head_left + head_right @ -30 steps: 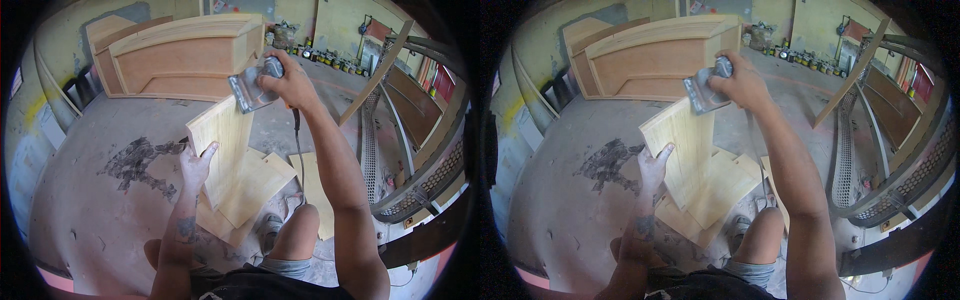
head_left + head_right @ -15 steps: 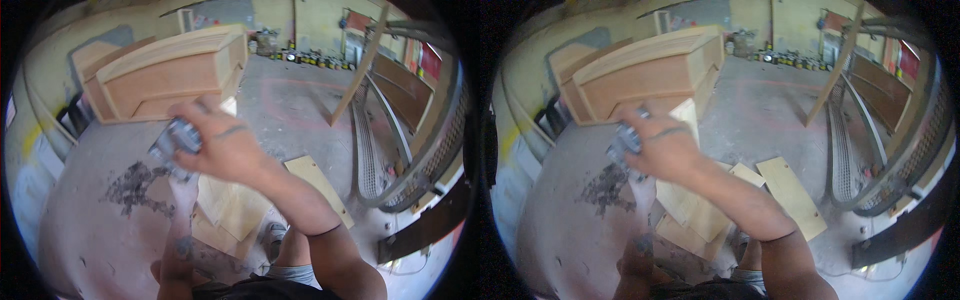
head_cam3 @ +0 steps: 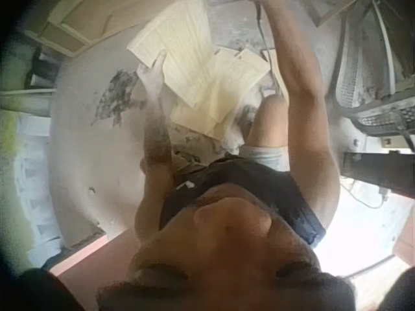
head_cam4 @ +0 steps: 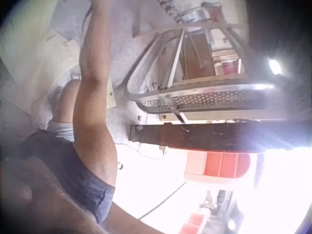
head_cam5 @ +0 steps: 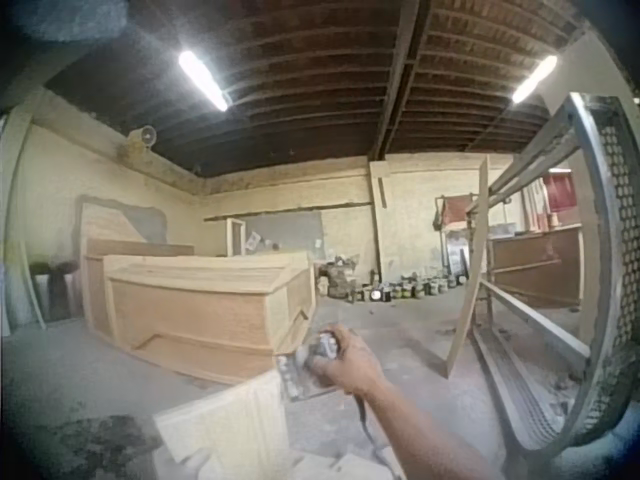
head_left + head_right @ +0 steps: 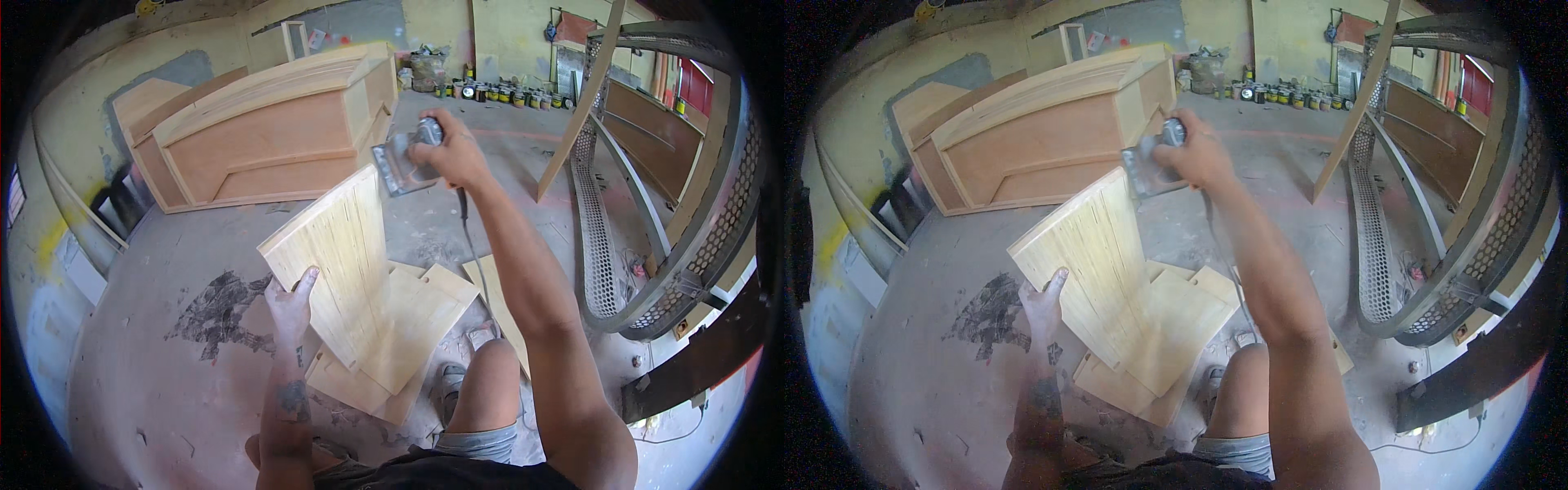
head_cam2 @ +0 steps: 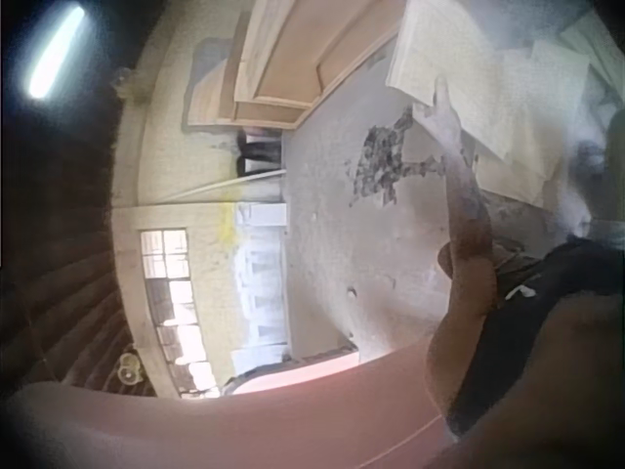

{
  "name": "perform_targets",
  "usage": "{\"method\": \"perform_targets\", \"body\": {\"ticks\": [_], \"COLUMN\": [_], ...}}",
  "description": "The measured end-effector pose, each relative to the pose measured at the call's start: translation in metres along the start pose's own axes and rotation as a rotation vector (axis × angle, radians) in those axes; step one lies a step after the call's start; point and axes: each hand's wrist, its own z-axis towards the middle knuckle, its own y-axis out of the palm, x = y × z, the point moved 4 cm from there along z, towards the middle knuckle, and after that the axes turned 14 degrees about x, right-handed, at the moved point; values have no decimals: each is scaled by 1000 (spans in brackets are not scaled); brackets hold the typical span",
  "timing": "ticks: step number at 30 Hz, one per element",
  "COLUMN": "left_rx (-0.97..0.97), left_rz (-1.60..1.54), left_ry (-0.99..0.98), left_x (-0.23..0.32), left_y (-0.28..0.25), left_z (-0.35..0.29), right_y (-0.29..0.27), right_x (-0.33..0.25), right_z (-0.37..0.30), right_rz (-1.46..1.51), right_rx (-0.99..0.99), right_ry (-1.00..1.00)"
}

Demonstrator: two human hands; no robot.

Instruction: The user is using a handheld power sander to smooth the edges and surfaces of several wooden planks.

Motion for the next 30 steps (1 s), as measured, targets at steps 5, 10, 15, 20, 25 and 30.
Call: {"method": "perform_targets", "body": {"ticks": [5,10,15,20,25,30], "left_rx": [27,38,52,27,-19,-1], "left_rz": [10,43,-26,-144,-214,-211], "left_ry": [-5,-19,-3,-9,-69,-48], "left_x": [3,5,1,-1,1,2], "left_y": [-4,-1,5,4,7,7], "left_z": [-5,-13,-23,-28,-32,-29], "right_y": [-23,-25,-3,27,40,63], "right_x": [13,-3,-24,-65,-99,-154], "right_z": [18,33,50,57,50,10], "right_rz": [-105,37,50,-102,-279,-344], "right_rx": [165,86,-156,-468,-580,-590], "right_ry": [-140,-201,-237,-170,-241,-461]}}
